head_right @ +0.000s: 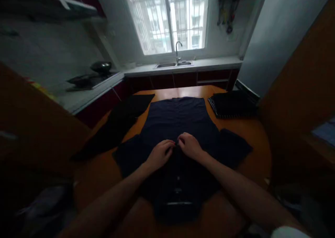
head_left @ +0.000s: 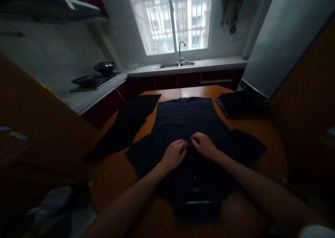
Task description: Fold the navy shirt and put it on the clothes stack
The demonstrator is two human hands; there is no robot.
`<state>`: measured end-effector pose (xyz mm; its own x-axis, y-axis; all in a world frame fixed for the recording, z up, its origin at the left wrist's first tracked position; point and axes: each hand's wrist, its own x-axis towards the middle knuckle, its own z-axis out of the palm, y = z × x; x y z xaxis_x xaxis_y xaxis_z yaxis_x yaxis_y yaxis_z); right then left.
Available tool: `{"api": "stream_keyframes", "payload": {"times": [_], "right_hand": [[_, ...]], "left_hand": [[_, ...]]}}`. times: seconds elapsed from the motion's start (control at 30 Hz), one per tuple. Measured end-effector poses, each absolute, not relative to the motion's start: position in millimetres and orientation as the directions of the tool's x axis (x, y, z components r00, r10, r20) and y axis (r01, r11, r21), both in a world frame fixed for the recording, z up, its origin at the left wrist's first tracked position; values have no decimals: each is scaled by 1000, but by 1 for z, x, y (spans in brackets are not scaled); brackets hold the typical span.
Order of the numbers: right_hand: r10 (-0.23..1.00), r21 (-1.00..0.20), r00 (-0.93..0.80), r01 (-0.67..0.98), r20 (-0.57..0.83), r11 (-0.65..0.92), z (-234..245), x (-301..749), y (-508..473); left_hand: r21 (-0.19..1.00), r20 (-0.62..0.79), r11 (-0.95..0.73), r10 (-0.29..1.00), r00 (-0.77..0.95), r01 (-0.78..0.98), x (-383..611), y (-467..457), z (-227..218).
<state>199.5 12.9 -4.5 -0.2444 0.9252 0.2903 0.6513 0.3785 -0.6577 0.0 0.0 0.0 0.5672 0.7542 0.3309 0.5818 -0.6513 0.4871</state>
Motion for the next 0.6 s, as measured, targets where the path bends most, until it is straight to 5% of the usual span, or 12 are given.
{"api": "stream_keyframes", "payload": {"times": [0.6], "right_hand": [[896,-703,-232,557,379,442,0,198,-6]], "left_hand": [[489,374,-645,763,527,587,-18,7,-1]]}}
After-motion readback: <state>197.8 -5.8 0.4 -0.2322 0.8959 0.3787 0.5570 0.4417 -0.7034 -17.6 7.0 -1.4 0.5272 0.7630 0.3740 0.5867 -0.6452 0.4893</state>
